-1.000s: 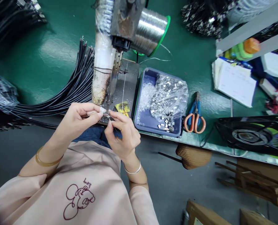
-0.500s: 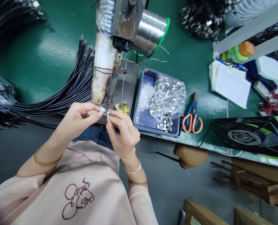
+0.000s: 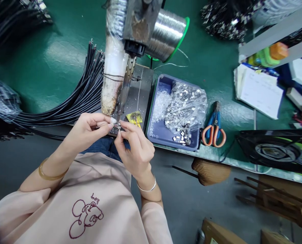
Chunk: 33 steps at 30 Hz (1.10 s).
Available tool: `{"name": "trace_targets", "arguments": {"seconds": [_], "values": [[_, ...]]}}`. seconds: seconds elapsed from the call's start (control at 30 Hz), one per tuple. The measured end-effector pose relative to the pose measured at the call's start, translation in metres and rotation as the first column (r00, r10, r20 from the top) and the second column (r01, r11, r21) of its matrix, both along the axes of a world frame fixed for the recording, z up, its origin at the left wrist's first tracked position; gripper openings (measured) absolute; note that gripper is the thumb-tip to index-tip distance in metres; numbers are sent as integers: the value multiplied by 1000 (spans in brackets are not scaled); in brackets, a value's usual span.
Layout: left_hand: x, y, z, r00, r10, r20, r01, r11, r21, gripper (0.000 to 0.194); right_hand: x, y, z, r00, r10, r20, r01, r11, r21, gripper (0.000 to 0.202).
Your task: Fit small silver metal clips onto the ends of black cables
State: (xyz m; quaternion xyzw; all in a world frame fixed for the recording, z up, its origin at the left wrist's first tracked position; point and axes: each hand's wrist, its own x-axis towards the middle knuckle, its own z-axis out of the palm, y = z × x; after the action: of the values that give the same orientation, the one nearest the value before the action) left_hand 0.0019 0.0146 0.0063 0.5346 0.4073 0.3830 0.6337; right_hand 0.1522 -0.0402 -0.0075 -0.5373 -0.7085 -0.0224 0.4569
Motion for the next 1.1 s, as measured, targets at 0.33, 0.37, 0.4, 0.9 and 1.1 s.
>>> {"name": "trace_targets", "arguments": {"seconds": [0.33, 0.37, 0.4, 0.9, 1.1], "values": [[-2, -19, -10, 996, 3, -92, 1, 999, 42, 12, 12, -14, -3, 962, -27, -272, -9, 991, -130, 13], [-4, -20, -9, 996, -49, -81, 51, 998, 22, 20, 14, -17, -3, 942, -61, -331, 14, 989, -144, 11], [-6, -20, -8, 992, -110, -64, 110, 994, -4, 29, 17, -21, -3, 928, -92, -362, 42, 989, -144, 9], [-15, -29, -18, 963, -262, 53, 264, 964, -26, 16, 17, -30, 9, 982, 140, -128, -173, 939, -298, 11], [-16, -35, -18, 927, -374, 9, 362, 904, 227, 7, 57, -11, 9, 925, -301, -232, 252, 943, -216, 15]]}}
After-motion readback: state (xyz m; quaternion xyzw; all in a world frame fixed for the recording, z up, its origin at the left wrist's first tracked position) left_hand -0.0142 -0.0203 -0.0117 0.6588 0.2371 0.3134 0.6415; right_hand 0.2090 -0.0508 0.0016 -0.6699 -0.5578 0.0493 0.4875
